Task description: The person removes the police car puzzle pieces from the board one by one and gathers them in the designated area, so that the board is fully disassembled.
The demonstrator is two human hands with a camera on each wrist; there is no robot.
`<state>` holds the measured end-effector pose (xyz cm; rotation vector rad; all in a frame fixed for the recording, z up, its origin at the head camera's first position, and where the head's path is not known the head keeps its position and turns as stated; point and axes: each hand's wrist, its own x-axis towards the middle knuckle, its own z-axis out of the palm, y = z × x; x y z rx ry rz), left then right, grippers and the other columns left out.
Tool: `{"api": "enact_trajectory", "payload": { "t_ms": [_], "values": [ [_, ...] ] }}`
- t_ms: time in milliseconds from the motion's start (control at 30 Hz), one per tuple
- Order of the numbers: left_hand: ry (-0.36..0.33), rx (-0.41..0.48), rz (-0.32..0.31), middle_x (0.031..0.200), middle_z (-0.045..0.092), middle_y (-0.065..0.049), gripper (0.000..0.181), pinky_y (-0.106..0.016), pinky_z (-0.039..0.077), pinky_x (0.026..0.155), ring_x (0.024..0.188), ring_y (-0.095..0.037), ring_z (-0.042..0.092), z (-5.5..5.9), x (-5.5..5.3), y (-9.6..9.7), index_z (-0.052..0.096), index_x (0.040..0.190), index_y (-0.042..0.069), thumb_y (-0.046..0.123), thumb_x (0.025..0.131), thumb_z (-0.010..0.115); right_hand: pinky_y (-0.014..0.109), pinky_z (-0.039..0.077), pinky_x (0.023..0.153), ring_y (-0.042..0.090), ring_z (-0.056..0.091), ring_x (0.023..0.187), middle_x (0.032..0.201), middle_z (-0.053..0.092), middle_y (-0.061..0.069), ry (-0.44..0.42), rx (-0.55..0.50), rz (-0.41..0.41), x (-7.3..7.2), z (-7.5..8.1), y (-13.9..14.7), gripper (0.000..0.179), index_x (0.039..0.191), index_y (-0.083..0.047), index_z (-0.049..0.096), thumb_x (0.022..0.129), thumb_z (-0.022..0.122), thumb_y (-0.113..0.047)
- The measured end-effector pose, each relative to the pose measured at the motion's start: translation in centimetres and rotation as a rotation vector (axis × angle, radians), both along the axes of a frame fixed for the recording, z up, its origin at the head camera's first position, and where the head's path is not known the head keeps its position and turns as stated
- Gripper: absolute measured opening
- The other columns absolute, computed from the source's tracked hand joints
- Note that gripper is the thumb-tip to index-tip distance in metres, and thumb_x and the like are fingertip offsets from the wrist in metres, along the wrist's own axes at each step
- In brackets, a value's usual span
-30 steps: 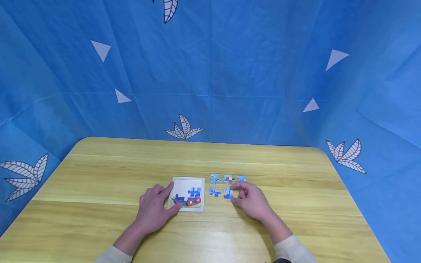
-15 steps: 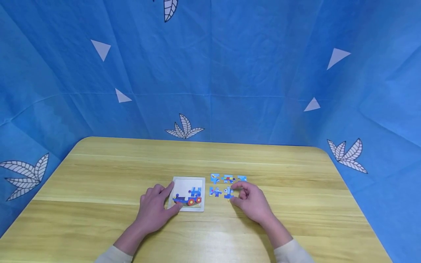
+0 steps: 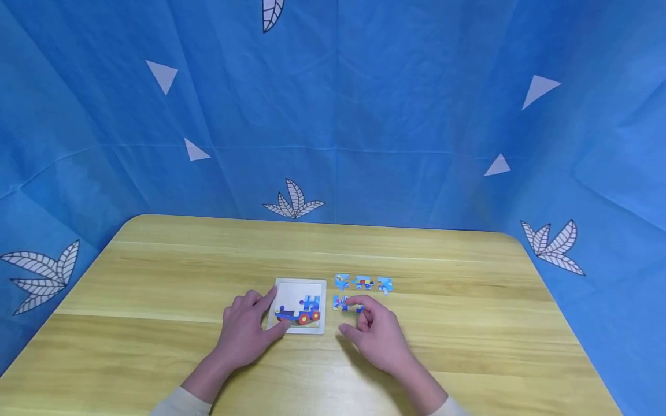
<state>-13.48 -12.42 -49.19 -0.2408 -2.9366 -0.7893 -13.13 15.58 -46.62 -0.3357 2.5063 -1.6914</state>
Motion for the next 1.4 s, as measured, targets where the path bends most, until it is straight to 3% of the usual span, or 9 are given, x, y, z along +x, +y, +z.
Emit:
{"api": "enact_trajectory", "payload": {
  "t_ms": [300,500,800,1400],
  "values": [
    [-0.002,-0.008,-0.005,0.099,0.046,0.003,0.079,-0.038,0.028,0.078,0.091,-0.019,0.038,0.1,-0.2,-0.1,0.052,0.146,0.007,0.052,0.085,0.073,0.027,0.041,0.062,0.007,0.036,0.050,0.057,0.038,-0.005,-0.041,-0.015,-0.055,-0.3,-0.1,-2.9,0.043,0.122,-0.009,0.065,0.082,0.081,-0.004],
    [-0.003,-0.014,-0.010,0.100,0.047,0.002,0.079,-0.038,0.029,0.078,0.092,-0.019,0.039,0.3,-0.2,0.0,0.053,0.146,0.007,0.053,0.085,0.073,0.026,0.040,0.055,0.008,0.039,0.049,0.058,0.042,-0.004,-0.026,-0.018,-0.025,-0.8,-0.4,-4.4,0.044,0.124,-0.006,0.064,0.083,0.080,-0.005],
    [0.003,-0.017,-0.011,0.099,0.047,0.002,0.078,-0.038,0.029,0.078,0.091,-0.019,0.039,0.2,-0.1,0.0,0.053,0.145,0.007,0.053,0.085,0.073,0.024,0.035,0.047,0.007,0.039,0.048,0.058,0.044,-0.003,-0.021,0.047,-0.010,-1.5,-0.5,-6.0,0.045,0.124,-0.005,0.064,0.083,0.080,-0.008],
    [0.028,-0.010,-0.013,0.097,0.046,0.003,0.078,-0.038,0.029,0.077,0.089,-0.019,0.039,0.1,0.0,0.0,0.054,0.144,0.006,0.052,0.084,0.073,0.026,0.037,0.048,0.009,0.044,0.051,0.062,0.050,-0.004,-0.035,0.204,-0.013,-1.8,-0.9,-6.5,0.049,0.130,-0.008,0.060,0.085,0.078,-0.014]
  ]
}}
